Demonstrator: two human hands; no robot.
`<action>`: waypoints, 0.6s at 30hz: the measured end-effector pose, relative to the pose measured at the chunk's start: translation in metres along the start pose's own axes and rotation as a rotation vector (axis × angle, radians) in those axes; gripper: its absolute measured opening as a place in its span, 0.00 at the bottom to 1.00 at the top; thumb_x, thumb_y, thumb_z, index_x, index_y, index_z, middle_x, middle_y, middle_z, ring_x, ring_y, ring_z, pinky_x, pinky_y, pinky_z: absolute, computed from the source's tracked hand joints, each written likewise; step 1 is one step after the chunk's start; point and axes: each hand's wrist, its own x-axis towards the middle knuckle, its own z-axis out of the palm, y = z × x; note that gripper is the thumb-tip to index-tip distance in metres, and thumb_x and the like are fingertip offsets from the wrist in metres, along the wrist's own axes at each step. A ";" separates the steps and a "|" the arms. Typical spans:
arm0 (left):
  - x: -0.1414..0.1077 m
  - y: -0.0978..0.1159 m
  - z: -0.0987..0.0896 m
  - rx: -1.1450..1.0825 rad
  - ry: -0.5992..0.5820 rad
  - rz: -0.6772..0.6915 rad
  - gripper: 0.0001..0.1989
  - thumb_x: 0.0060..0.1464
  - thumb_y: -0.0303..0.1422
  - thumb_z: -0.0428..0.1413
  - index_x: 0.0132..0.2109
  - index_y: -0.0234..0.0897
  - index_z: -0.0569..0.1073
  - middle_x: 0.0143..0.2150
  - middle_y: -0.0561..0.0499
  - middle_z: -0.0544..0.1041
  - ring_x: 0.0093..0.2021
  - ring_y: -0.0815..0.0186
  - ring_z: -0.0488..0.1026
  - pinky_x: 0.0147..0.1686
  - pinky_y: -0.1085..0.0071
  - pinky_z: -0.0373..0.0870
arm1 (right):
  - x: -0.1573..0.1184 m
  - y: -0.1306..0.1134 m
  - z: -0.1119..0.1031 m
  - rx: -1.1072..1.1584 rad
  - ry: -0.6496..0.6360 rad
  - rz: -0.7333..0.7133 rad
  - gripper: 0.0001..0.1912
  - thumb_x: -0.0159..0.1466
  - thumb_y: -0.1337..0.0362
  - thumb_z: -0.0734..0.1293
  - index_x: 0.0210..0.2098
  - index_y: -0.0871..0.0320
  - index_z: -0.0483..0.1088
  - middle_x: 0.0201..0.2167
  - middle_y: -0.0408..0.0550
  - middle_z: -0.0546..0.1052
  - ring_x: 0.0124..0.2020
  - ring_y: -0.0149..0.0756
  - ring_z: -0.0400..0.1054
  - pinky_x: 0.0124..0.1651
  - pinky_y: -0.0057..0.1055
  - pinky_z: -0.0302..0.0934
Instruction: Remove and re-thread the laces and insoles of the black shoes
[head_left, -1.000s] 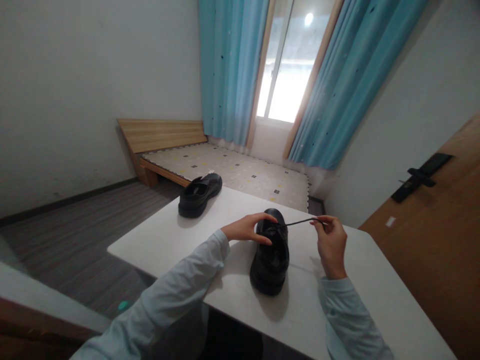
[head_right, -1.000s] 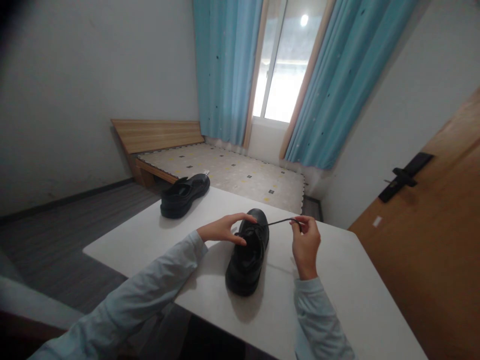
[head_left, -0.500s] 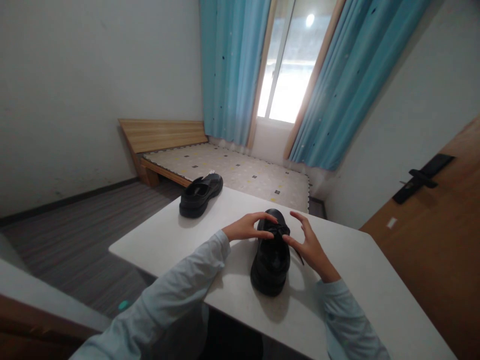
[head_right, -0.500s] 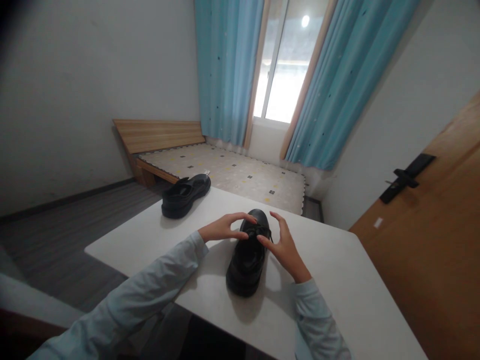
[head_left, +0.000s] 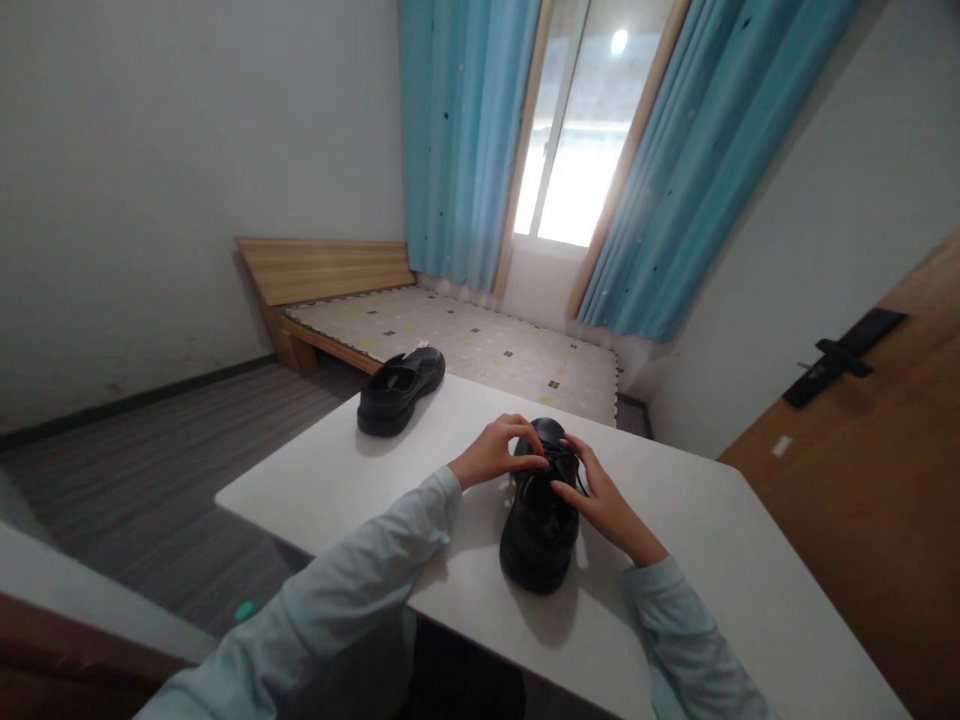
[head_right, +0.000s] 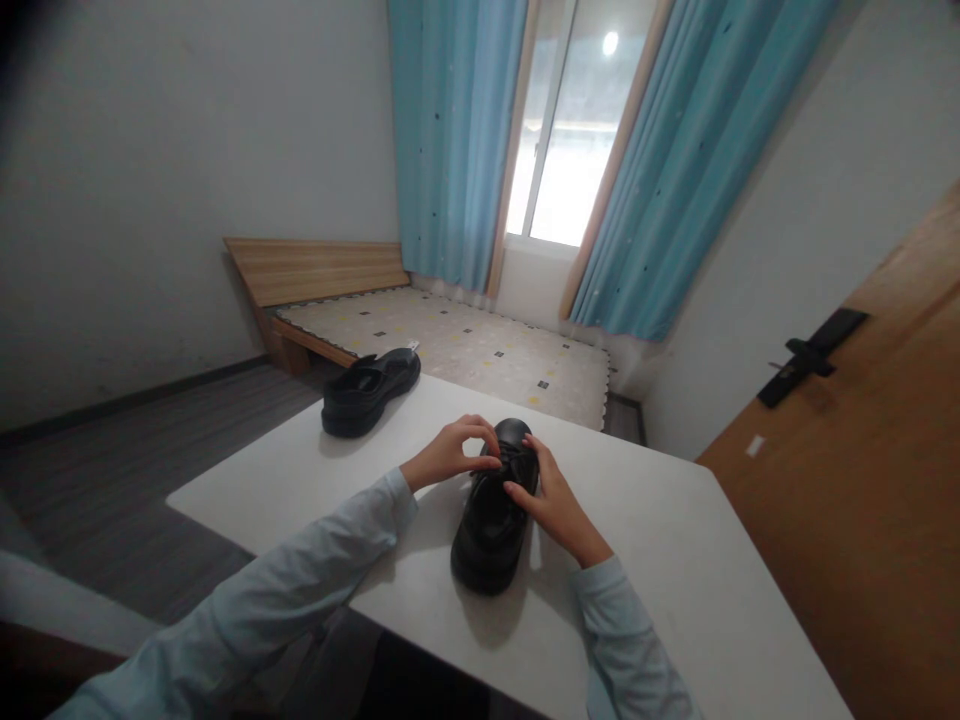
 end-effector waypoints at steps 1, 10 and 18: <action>0.000 0.001 0.001 0.005 -0.006 -0.001 0.12 0.47 0.41 0.61 0.33 0.36 0.75 0.37 0.49 0.73 0.43 0.64 0.68 0.47 0.69 0.61 | 0.000 0.000 0.000 -0.011 -0.006 -0.002 0.36 0.56 0.55 0.67 0.60 0.56 0.51 0.59 0.57 0.61 0.61 0.47 0.54 0.63 0.50 0.44; 0.000 0.002 0.007 0.013 -0.006 -0.046 0.09 0.51 0.38 0.58 0.32 0.35 0.73 0.34 0.50 0.73 0.40 0.64 0.67 0.44 0.70 0.61 | 0.000 0.001 -0.001 -0.074 -0.027 -0.012 0.34 0.58 0.54 0.65 0.59 0.56 0.51 0.60 0.57 0.60 0.62 0.48 0.52 0.64 0.50 0.44; 0.001 0.003 0.013 0.013 0.034 -0.163 0.06 0.54 0.33 0.54 0.34 0.34 0.69 0.32 0.51 0.72 0.34 0.67 0.67 0.37 0.72 0.62 | 0.001 0.002 0.001 -0.098 -0.027 -0.014 0.33 0.58 0.54 0.65 0.59 0.56 0.52 0.59 0.56 0.60 0.62 0.47 0.53 0.63 0.49 0.46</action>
